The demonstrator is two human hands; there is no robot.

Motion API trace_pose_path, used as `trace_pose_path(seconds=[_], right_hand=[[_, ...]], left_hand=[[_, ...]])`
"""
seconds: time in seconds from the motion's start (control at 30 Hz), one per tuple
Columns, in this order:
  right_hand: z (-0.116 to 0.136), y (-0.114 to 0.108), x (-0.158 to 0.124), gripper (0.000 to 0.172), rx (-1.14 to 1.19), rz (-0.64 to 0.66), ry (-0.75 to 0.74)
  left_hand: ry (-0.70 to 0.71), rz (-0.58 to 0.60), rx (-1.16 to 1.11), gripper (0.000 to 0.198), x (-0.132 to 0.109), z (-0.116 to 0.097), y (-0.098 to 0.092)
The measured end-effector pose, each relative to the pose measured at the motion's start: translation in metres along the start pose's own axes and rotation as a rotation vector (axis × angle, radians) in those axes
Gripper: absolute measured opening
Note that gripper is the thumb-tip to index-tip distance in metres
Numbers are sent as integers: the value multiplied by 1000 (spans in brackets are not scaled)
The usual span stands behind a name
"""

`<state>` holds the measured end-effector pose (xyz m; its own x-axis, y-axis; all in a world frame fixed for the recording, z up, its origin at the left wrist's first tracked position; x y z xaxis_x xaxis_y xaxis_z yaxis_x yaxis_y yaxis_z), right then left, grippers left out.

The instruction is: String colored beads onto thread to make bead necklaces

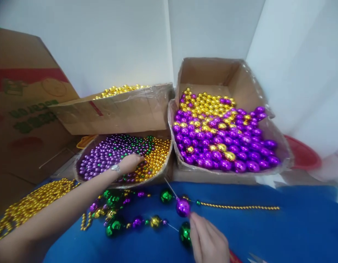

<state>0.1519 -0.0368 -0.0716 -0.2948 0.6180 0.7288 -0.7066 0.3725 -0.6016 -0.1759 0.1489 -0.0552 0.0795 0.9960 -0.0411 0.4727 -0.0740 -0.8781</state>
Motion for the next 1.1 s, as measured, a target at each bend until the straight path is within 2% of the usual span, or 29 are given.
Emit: trace_pose_path(seconds=[0.07,0.13,0.27,0.33,0.43,0.5,0.67,0.9,1.0,1.1], right_hand=[[2,0,1,19,8,5,1],[1,0,4,19,37,29,37],[2,3,11,19,115,51,110],[5,5,16,20,137,53,124],[9,5,20,20,144,57,140],[11,5,21,19,133,59,145],[11,3,19,18,100,62,138],[6,1,14,20,56,84,129],[9,2,14,22,-54,79,77],[8,2,16,22,-53,47,93]], left_hand=[[2,-1,-91,16,1,-2,1],[9,-6,-223,16,-4,-14,0],[45,8,-535,32,-31,-55,2],[39,68,-789,31,-49,-77,11],[-68,225,-1262,23,-71,-103,32],[-139,291,-1416,19,-81,-114,42],[-175,333,-1475,18,-88,-125,55],[-169,297,-1413,25,-90,-127,52],[-107,242,-1222,26,-90,-130,45],[28,234,-969,29,-89,-146,36]])
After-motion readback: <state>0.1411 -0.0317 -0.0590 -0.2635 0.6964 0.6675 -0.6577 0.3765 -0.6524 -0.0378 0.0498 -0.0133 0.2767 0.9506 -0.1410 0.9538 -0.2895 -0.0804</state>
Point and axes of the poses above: each hand's wrist, its own x-axis towards the middle knuckle, its own y-axis out of the palm, z = x × y, the point moved 7 cm from there along x, towards the middle knuckle, and after that the axes turned 1 degree about -z, right-handed, at the moved point
